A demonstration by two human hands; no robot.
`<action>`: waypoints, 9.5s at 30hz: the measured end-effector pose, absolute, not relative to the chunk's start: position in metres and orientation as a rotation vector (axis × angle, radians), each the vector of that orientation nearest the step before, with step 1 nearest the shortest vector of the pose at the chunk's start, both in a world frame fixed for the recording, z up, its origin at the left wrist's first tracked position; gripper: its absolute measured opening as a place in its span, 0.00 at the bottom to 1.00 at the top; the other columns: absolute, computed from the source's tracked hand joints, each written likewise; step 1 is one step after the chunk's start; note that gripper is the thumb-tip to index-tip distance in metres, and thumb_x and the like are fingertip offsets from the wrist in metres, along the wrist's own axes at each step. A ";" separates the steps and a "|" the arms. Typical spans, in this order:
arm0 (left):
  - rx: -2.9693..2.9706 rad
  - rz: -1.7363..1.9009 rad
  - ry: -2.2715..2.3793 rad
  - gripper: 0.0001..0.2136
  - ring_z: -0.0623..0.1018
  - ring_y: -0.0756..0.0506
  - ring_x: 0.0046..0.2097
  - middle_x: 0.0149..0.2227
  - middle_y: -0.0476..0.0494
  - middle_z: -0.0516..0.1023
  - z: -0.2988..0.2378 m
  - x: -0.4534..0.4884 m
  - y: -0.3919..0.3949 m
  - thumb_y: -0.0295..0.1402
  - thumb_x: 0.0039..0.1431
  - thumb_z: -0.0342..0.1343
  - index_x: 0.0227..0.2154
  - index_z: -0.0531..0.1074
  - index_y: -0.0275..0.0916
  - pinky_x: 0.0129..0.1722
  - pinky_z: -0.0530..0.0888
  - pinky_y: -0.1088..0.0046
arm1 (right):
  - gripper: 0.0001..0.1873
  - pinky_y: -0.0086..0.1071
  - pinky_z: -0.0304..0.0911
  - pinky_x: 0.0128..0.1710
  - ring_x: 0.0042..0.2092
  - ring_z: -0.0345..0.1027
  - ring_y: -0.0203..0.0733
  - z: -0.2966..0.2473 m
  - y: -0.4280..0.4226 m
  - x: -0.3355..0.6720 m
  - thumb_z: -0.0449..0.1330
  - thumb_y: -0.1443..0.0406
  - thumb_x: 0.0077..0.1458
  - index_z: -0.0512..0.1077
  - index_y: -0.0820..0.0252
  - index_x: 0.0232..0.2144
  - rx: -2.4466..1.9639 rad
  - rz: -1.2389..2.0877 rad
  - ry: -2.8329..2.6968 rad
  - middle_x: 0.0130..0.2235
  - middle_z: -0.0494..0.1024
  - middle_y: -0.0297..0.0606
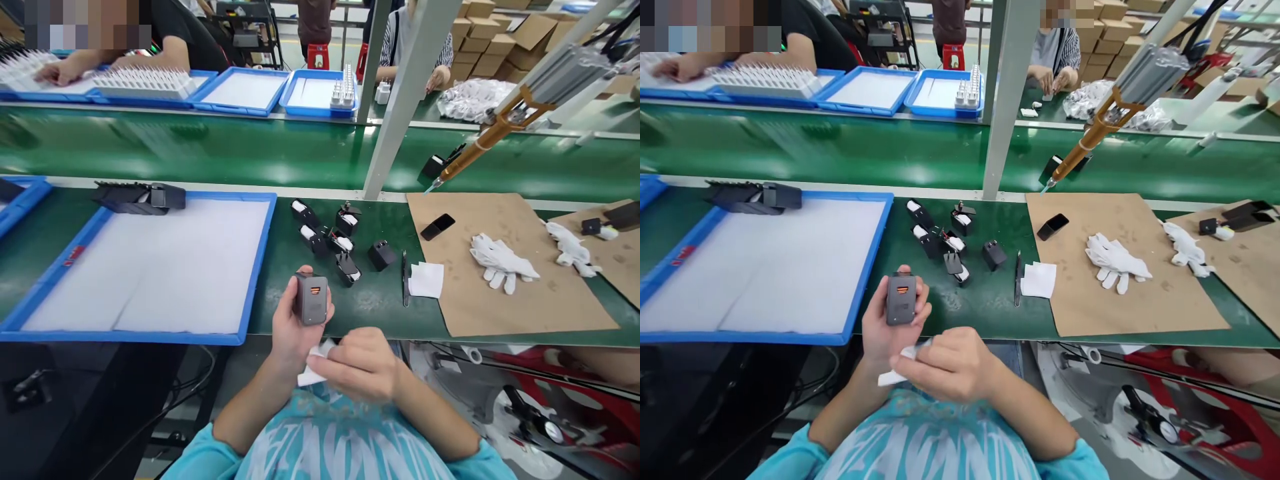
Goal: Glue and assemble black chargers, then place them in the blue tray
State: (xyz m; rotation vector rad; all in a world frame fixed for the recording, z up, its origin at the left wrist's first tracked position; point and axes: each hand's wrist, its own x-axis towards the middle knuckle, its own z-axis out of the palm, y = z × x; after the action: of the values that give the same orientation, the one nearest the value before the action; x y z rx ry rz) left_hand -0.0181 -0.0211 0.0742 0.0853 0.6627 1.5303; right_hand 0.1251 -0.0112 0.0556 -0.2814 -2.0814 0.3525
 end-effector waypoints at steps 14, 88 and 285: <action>0.082 1.513 0.657 0.10 0.72 0.50 0.25 0.27 0.48 0.73 0.072 -0.011 -0.021 0.40 0.59 0.57 0.39 0.71 0.41 0.22 0.67 0.78 | 0.21 0.31 0.57 0.18 0.20 0.61 0.33 0.058 -0.007 0.122 0.56 0.71 0.59 0.69 0.62 0.55 -0.288 0.333 -2.012 0.21 0.71 0.29; 0.472 1.606 0.701 0.12 0.73 0.50 0.28 0.30 0.48 0.73 0.059 -0.013 -0.028 0.44 0.62 0.53 0.43 0.69 0.43 0.27 0.71 0.76 | 0.10 0.28 0.55 0.22 0.21 0.58 0.33 0.063 -0.034 0.135 0.50 0.67 0.62 0.72 0.57 0.37 -0.616 0.851 -1.778 0.21 0.67 0.30; 1.400 1.064 1.760 0.16 0.76 0.42 0.31 0.33 0.47 0.76 0.057 -0.200 0.060 0.49 0.59 0.51 0.45 0.66 0.47 0.30 0.70 0.69 | 0.34 0.40 0.60 0.53 0.51 0.65 0.49 0.132 0.308 -0.055 0.61 0.59 0.48 0.58 0.59 0.56 -1.037 0.538 -2.571 0.53 0.68 0.44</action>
State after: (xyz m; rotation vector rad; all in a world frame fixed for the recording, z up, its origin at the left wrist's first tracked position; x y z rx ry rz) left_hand -0.2000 0.0603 0.0569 1.4002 1.7596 1.0643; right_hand -0.0554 0.3084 0.1315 -1.0368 -2.5710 0.5377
